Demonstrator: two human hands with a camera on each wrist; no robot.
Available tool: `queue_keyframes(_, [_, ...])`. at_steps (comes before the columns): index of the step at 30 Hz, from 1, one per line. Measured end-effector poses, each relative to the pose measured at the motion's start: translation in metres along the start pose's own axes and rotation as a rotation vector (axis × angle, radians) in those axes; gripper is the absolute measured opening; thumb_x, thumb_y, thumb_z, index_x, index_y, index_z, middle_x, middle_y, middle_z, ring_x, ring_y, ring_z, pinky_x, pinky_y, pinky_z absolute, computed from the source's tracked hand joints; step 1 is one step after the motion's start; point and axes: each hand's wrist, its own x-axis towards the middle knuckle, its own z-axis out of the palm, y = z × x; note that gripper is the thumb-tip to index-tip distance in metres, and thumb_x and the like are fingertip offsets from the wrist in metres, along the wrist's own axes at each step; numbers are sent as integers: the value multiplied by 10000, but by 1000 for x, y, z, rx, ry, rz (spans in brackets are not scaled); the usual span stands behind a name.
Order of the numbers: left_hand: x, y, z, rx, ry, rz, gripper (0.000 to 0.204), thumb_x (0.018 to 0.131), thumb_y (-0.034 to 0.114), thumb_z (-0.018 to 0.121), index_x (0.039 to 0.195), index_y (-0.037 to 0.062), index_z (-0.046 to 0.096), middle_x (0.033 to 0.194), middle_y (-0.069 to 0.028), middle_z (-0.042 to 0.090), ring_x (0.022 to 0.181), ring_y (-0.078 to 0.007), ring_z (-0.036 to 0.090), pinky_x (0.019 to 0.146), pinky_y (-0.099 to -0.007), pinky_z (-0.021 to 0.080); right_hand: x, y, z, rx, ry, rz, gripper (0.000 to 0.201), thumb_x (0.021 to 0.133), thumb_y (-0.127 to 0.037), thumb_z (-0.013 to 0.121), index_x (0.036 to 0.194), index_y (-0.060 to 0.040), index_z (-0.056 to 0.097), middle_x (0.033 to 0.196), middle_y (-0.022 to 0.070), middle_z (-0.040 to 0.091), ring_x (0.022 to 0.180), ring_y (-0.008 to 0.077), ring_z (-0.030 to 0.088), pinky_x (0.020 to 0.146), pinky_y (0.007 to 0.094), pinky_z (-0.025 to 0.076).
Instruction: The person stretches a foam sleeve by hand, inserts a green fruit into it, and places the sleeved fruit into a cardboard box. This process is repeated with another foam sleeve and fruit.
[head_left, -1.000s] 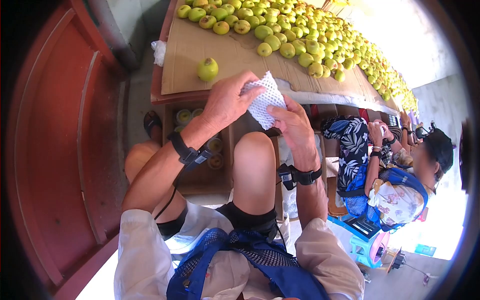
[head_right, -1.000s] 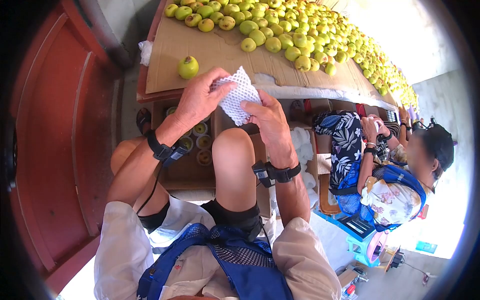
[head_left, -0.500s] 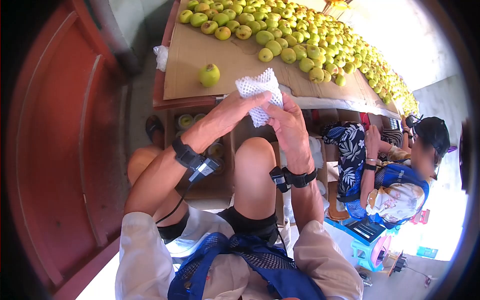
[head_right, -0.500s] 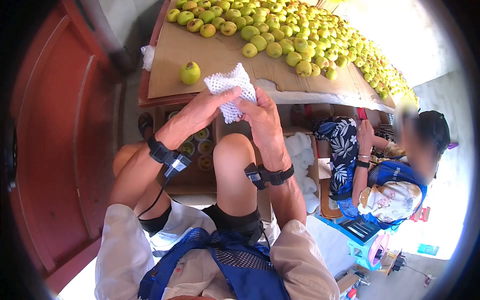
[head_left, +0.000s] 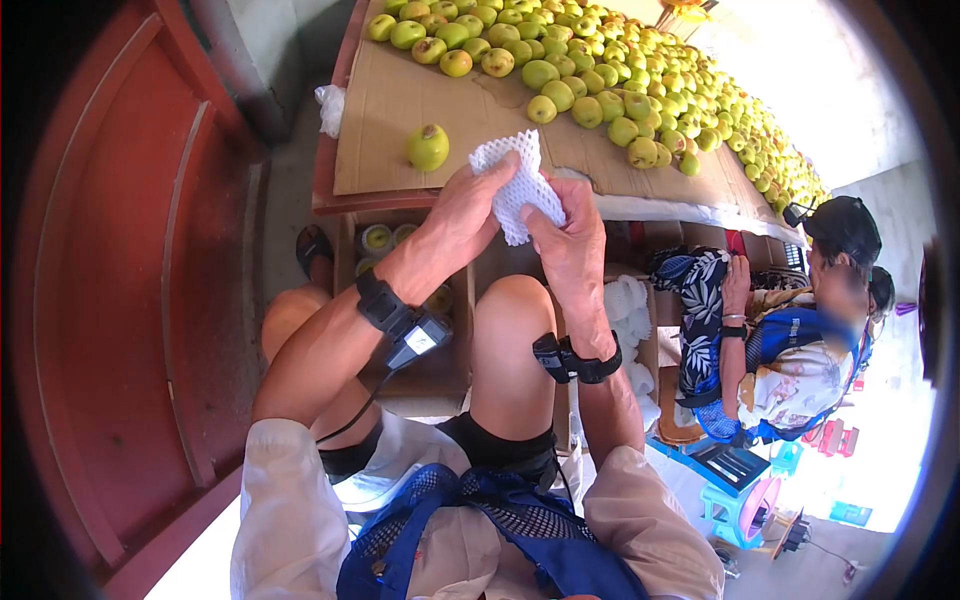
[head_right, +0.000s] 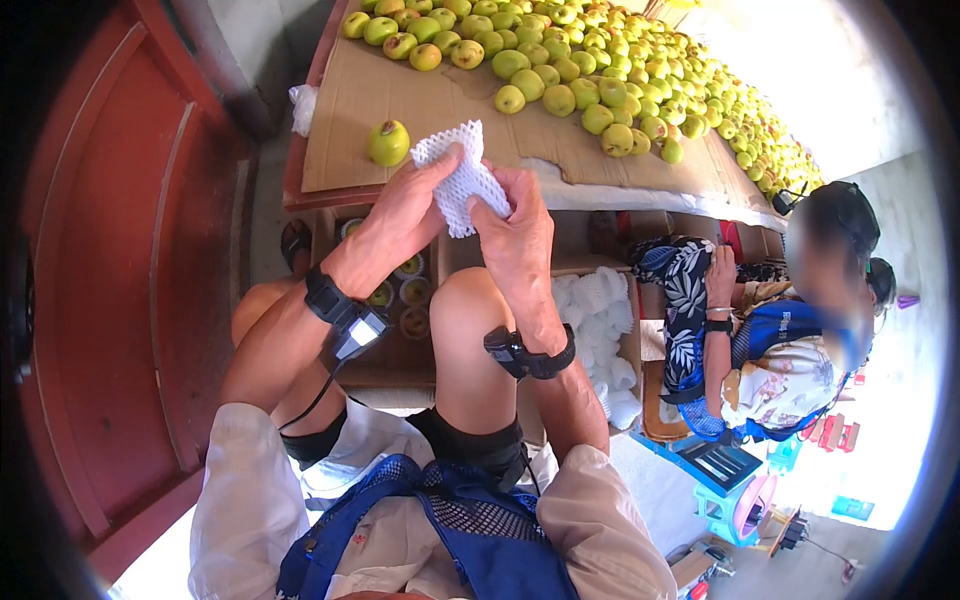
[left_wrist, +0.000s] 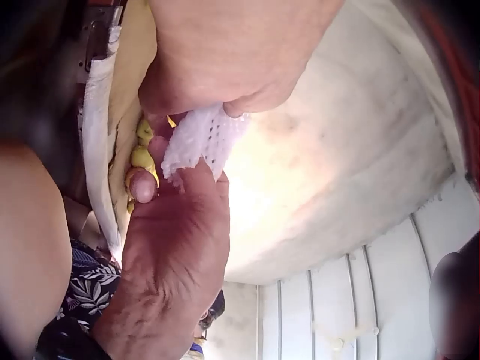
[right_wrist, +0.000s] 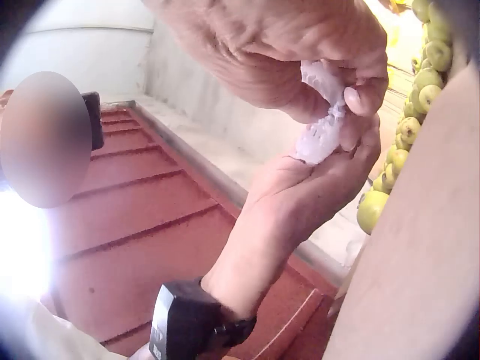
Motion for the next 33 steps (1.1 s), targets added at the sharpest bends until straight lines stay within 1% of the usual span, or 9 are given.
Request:
queue_keyframes(4, [0,-4,-4,-60,36,4,340,1095,293,531,1285,17,587,1144,-65,649,1038,-172,635,946,-361,535,-6,-6,3,-107,-10,-60,278,902,-24,702,1156,-9,591,1040,96,704,967,155,657,869,303,531])
queue_keyframes(9, [-11,2,7,-113,103,14,381,1098,349,517,1294,30,587,1142,-56,639,1072,-162,616,954,-366,531,-14,-14,8,-40,28,-62,307,895,-55,735,1163,-20,589,1043,122,705,903,170,656,834,313,536])
queue_keyframes(11, [-10,2,7,-102,98,8,381,1099,370,512,1283,42,574,1117,-52,631,1034,-160,625,918,-360,538,-14,-17,9,-46,51,-67,306,892,-68,748,1154,-24,596,1038,126,702,867,180,650,812,321,539])
queue_keyframes(13, [-10,1,5,-85,78,4,381,1099,379,510,1277,48,568,1105,-47,627,1012,-157,630,899,-355,542,-15,-24,11,-88,80,-94,287,888,-80,760,1126,-24,611,1026,122,699,825,188,641,785,329,542])
queue_keyframes(16, [-12,-5,1,-59,24,-5,373,1098,373,514,1275,48,570,1110,-41,630,1007,-148,632,896,-347,544,-15,-23,11,-318,124,-219,236,876,-85,771,1056,-23,631,959,108,678,790,209,633,758,342,542])
queue_keyframes(19, [-10,-6,2,-57,-28,-23,357,1094,353,529,1279,51,572,1141,-40,638,1034,-146,637,910,-342,550,-9,-23,12,-331,162,-242,204,864,-90,773,1008,-28,642,907,100,651,780,236,634,744,358,535])
queue_keyframes(22, [-9,-5,4,-44,-42,-19,340,1083,325,557,1289,55,574,1194,-39,646,1095,-149,642,954,-342,556,-5,-18,11,-133,186,-79,199,858,-96,763,995,-37,631,899,105,639,799,258,641,749,381,529])
queue_keyframes(28, [-7,-8,3,39,-95,2,319,1052,282,626,1273,56,582,1182,-23,641,1091,-134,633,946,-327,547,2,-8,14,-300,207,-173,171,866,-94,724,983,-67,602,922,117,647,814,305,656,743,410,530])
queue_keyframes(33, [-8,-15,5,31,-117,35,305,1052,291,628,1253,65,588,1156,-18,640,1063,-129,634,920,-325,548,-7,-20,19,-536,155,-260,224,866,-132,718,1059,-84,615,1014,121,644,884,364,655,769,442,541])
